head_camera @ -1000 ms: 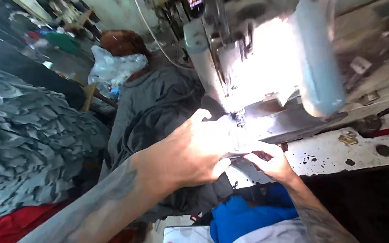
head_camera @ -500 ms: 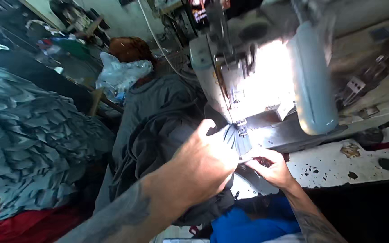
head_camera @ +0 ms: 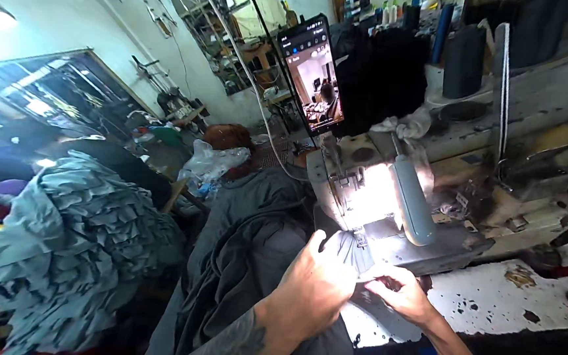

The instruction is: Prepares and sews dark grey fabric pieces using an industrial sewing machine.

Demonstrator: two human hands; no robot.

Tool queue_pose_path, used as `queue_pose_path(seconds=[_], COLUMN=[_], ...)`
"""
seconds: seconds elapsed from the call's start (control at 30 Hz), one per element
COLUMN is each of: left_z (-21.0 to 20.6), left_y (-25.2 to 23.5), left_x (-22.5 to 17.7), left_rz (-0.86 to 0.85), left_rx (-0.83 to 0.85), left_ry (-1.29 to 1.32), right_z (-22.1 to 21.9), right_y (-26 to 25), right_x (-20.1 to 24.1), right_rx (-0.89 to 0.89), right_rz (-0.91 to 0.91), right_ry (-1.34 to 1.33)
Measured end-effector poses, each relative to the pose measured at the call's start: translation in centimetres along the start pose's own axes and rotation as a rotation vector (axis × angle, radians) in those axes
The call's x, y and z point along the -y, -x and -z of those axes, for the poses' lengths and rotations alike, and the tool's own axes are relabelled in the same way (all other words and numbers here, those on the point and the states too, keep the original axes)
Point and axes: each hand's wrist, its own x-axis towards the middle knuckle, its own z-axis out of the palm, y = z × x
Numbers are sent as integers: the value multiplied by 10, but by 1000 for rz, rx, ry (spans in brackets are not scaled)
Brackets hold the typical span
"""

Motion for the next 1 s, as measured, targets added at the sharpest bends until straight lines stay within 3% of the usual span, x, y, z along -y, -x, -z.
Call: queue_pose_path(seconds=[0.3, 0.73, 1.0], left_z=[-9, -20, -34], left_y=[-1, -3, 0], left_x=[-32, -41, -36], left_rz=[82, 145, 199], left_rx=[5, -4, -145], left_ry=[-77, 9, 51], right_z=[3, 7, 6], right_y=[2, 1, -4], right_x=[-1, 8, 5], right_rx=[48, 79, 69], right_rz=[16, -18, 3], right_ry=[-33, -15, 15])
